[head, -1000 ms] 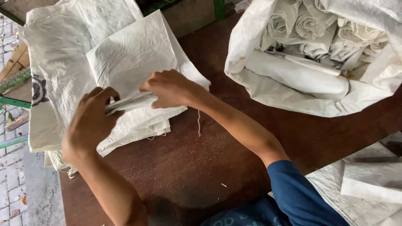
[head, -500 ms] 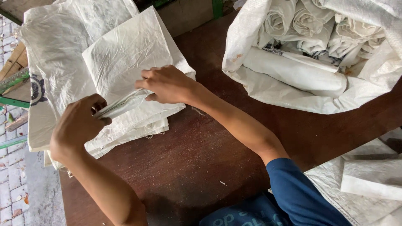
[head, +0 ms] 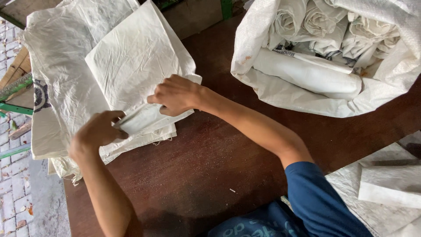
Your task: The person folds large white sacks on a wooden table. They unfold each sack, smooth it out, fold it into a smaller rectangle, and then roll it tightly. The rolled sacks are placed into a larger sack on the table.
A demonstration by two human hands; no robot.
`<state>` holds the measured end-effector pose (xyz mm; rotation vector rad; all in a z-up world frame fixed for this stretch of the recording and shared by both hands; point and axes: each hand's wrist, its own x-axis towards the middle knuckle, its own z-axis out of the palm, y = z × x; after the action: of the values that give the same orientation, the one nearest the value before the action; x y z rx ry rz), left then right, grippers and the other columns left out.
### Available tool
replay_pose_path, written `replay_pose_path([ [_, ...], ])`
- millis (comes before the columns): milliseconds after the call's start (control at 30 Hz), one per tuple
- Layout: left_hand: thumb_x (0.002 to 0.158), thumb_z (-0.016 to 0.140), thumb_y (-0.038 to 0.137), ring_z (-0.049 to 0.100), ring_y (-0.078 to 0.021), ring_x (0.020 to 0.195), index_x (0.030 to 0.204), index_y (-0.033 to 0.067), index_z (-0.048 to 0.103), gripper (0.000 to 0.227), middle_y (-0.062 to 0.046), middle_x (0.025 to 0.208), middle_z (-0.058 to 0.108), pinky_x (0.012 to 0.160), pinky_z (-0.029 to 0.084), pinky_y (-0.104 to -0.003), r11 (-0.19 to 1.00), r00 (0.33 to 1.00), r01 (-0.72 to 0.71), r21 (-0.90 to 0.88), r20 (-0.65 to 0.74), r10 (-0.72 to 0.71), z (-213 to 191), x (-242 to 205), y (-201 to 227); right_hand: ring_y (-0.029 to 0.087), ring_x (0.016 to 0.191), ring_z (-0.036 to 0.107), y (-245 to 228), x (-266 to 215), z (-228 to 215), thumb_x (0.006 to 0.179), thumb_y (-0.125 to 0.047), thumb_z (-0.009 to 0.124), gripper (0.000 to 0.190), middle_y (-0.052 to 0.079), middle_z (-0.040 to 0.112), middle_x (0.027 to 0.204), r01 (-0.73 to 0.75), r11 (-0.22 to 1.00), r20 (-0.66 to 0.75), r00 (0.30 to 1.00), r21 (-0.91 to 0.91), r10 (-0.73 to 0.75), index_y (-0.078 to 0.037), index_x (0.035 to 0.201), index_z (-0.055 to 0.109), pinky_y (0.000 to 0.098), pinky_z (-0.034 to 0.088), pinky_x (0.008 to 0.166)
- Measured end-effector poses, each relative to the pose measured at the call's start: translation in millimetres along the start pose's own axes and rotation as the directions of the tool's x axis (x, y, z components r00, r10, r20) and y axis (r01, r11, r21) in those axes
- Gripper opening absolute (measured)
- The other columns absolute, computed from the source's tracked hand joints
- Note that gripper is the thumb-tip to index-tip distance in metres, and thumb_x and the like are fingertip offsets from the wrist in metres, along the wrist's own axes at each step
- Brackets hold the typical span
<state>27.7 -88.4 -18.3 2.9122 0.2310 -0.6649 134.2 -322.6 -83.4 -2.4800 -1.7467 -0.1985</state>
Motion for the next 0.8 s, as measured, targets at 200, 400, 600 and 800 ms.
replay_pose_path([
  [200, 0.096, 0.064, 0.011, 0.069, -0.0265, 0.077, 0.151, 0.0230, 0.046, 0.059, -0.010, 0.091, 0.076, 0.075, 0.063, -0.042, 0.997, 0.986, -0.007, 0.083, 0.165, -0.006, 38.6, -18.6, 25.8, 0.011, 0.033, 0.031, 2.9, -2.7, 35.0, 0.087, -0.017, 0.051, 0.038, -0.003, 0.039, 0.048, -0.038, 0.981, 0.153, 0.988, 0.189, 0.009, 0.000, 0.117, 0.067, 0.0313, 0.030, 0.028],
  [400, 0.087, 0.076, 0.025, 0.064, -0.0257, 0.099, 0.143, 0.0039, 0.042, 0.069, -0.016, 0.122, 0.059, 0.086, 0.058, -0.038, 0.959, 0.966, -0.062, 0.277, -0.224, 0.127, 44.9, -50.0, 68.3, 0.010, 0.034, 0.031, 26.9, -13.1, 68.5, 0.095, -0.020, 0.046, 0.048, -0.007, 0.042, 0.046, -0.288, 0.715, 0.320, 0.943, 0.637, 0.095, -0.003, 0.137, 0.062, 0.0308, 0.034, 0.034],
  [600, 0.089, 0.068, 0.044, 0.057, -0.0249, 0.122, 0.140, 0.0060, 0.044, 0.067, -0.012, 0.132, 0.056, 0.107, 0.045, -0.052, 0.863, 0.937, -0.098, 0.496, -0.246, 0.248, 55.9, -23.7, 64.2, 0.010, 0.041, 0.031, 14.9, -35.6, 21.5, 0.098, -0.023, 0.046, 0.055, -0.006, 0.037, 0.054, -0.348, 0.615, 0.377, 0.922, 0.707, 0.089, -0.004, 0.149, 0.050, 0.0317, 0.038, 0.044],
  [800, 0.090, 0.065, 0.050, 0.054, -0.0285, 0.124, 0.143, 0.0039, 0.044, 0.073, -0.015, 0.137, 0.056, 0.106, 0.046, -0.048, 0.872, 0.873, -0.331, 0.360, -0.235, 0.428, 60.4, -1.4, 37.3, 0.032, 0.120, 0.061, -28.2, -41.8, -16.5, 0.066, -0.023, 0.070, 0.085, 0.018, 0.057, 0.126, -0.060, 0.995, -0.159, 0.986, -0.083, 0.046, -0.010, 0.144, 0.038, 0.0482, 0.053, 0.099],
])
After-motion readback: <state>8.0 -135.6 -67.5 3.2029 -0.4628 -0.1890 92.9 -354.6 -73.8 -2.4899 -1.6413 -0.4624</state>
